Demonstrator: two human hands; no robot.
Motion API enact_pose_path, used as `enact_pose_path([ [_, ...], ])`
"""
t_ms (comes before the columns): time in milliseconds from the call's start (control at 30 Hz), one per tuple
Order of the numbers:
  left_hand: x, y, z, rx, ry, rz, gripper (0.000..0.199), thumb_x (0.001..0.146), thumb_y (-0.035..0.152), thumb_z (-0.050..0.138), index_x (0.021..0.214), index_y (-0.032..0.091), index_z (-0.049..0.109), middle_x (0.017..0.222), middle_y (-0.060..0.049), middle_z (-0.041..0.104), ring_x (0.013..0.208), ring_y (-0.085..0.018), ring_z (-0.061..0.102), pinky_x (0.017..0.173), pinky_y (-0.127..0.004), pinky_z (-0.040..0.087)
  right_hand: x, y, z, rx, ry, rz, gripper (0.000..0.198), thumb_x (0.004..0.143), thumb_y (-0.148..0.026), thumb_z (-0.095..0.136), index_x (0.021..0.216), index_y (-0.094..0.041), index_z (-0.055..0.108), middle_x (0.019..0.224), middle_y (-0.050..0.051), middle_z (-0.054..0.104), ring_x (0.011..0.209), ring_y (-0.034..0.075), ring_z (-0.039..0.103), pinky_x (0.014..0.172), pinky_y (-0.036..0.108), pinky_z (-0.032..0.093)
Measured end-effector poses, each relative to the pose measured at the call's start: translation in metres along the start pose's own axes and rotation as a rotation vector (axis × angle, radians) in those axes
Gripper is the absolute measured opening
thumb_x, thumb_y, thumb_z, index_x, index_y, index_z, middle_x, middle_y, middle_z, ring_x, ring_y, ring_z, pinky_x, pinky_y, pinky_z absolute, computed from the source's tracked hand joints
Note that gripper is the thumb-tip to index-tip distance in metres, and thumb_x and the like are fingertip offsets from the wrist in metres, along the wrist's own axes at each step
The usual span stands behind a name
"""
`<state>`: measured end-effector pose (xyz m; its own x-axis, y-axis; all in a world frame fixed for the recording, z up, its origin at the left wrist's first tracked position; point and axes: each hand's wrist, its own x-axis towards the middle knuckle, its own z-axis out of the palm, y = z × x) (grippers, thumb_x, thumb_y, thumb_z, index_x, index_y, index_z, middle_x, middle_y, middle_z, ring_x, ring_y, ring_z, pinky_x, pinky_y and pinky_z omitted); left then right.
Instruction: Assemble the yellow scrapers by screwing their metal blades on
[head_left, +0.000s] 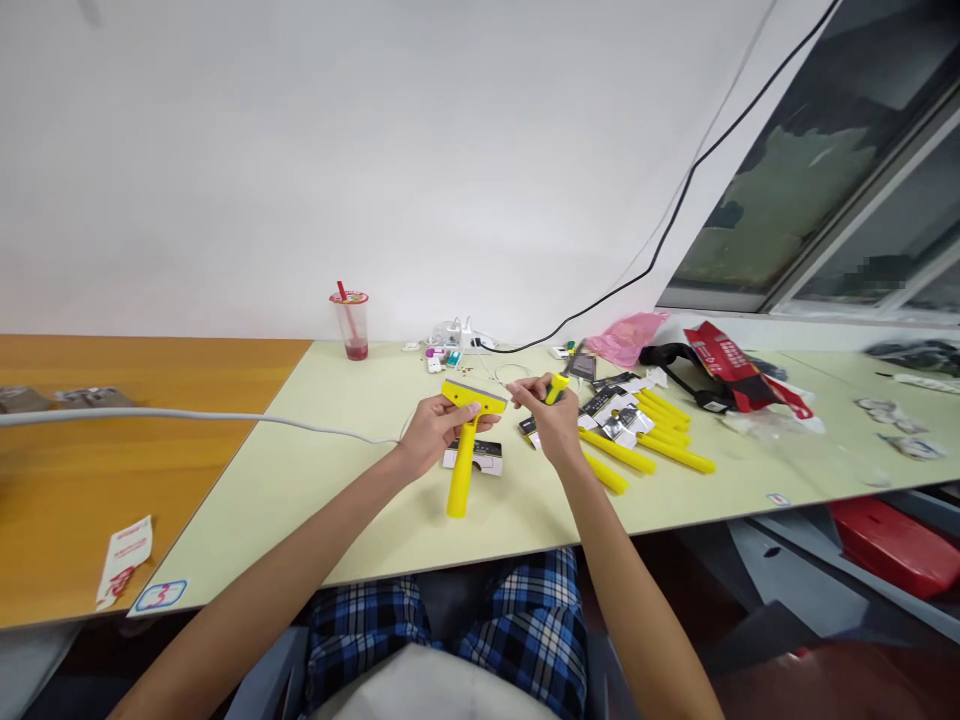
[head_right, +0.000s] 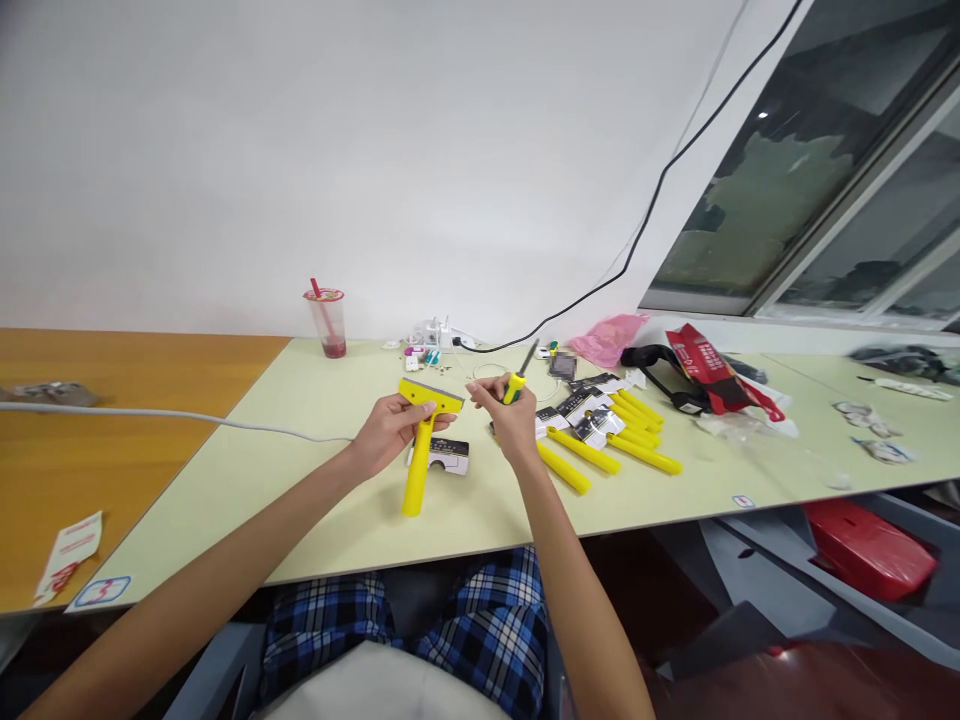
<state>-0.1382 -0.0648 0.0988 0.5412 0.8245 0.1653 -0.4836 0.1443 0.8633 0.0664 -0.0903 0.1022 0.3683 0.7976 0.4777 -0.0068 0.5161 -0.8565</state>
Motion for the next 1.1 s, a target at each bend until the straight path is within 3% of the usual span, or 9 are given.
enact_pose_path([
  [100,-0.002,0.010,0.017,-0.003,-0.033,0.076,0.036,0.079,0.034,0.098,0.102,0.010,0.084,0.118,-0.020,0.083,0.107,-0.039,0.082,0.106,-0.055,0.063,-0.008,-0.025,-0.018,-0.031,0.070,-0.041,0.061,0.074,-0.043,0.099,0.070,-0.025,0.041,0.086,0.006,0.079,0.071,0.019,0.069,0.067,0.036,0.058],
  [233,0.005,0.013,0.024,-0.023,0.004,0.112,0.037,0.080,0.033,0.097,0.105,0.009,0.085,0.113,-0.019,0.084,0.108,-0.038,0.082,0.109,-0.053,0.062,-0.020,-0.037,-0.039,-0.083,0.039,0.043,0.062,0.071,-0.046,0.100,0.068,-0.025,0.042,0.098,0.012,0.084,0.088,0.027,0.079,0.077,0.041,0.065],
  [400,0.026,0.008,0.013,-0.131,0.131,0.138,0.020,0.086,0.020,0.090,0.101,0.009,0.081,0.116,-0.017,0.083,0.112,-0.031,0.081,0.111,-0.043,0.062,-0.025,-0.015,-0.059,-0.062,-0.026,0.169,0.065,0.067,-0.051,0.102,0.069,-0.025,0.042,0.108,0.015,0.085,0.103,0.033,0.081,0.090,0.044,0.065],
  [533,0.042,0.010,-0.012,-0.229,0.268,0.199,0.021,0.093,0.010,0.080,0.113,0.011,0.078,0.117,-0.015,0.083,0.113,-0.024,0.081,0.111,-0.035,0.062,-0.019,0.017,-0.066,-0.100,-0.074,0.269,0.066,0.061,-0.055,0.103,0.068,-0.026,0.044,0.094,0.013,0.084,0.089,0.029,0.080,0.086,0.043,0.065],
  [667,0.044,0.015,-0.042,-0.259,0.359,0.209,0.026,0.097,0.005,0.072,0.122,0.010,0.075,0.116,-0.015,0.083,0.111,-0.022,0.081,0.110,-0.032,0.062,-0.003,0.047,-0.056,-0.194,-0.146,0.330,0.061,0.060,-0.061,0.102,0.074,-0.025,0.055,0.079,0.006,0.079,0.065,0.021,0.071,0.065,0.036,0.061],
  [867,0.033,0.004,-0.070,-0.247,0.381,0.104,0.032,0.093,0.004,0.075,0.125,0.011,0.075,0.116,-0.016,0.084,0.107,-0.023,0.083,0.109,-0.036,0.064,0.028,0.081,-0.014,-0.306,-0.310,0.323,0.055,0.067,-0.068,0.094,0.076,-0.022,0.066,0.072,0.002,0.072,0.047,0.011,0.051,0.045,0.027,0.044],
  [1000,0.029,-0.014,-0.073,-0.212,0.317,-0.002,0.016,0.091,0.006,0.078,0.107,0.009,0.077,0.112,-0.018,0.084,0.106,-0.025,0.083,0.107,-0.036,0.065,0.032,0.101,0.007,-0.272,-0.268,0.364,0.060,0.065,-0.074,0.093,0.074,-0.021,0.067,0.069,0.003,0.070,0.045,0.010,0.046,0.039,0.027,0.035],
  [1100,0.026,-0.024,-0.069,-0.194,0.271,-0.062,0.008,0.091,0.008,0.078,0.099,0.008,0.077,0.109,-0.019,0.084,0.103,-0.026,0.083,0.105,-0.035,0.066,0.026,0.112,0.008,-0.266,-0.188,0.341,0.061,0.071,-0.078,0.087,0.083,-0.021,0.068,0.079,0.005,0.074,0.048,0.011,0.046,0.040,0.028,0.036],
])
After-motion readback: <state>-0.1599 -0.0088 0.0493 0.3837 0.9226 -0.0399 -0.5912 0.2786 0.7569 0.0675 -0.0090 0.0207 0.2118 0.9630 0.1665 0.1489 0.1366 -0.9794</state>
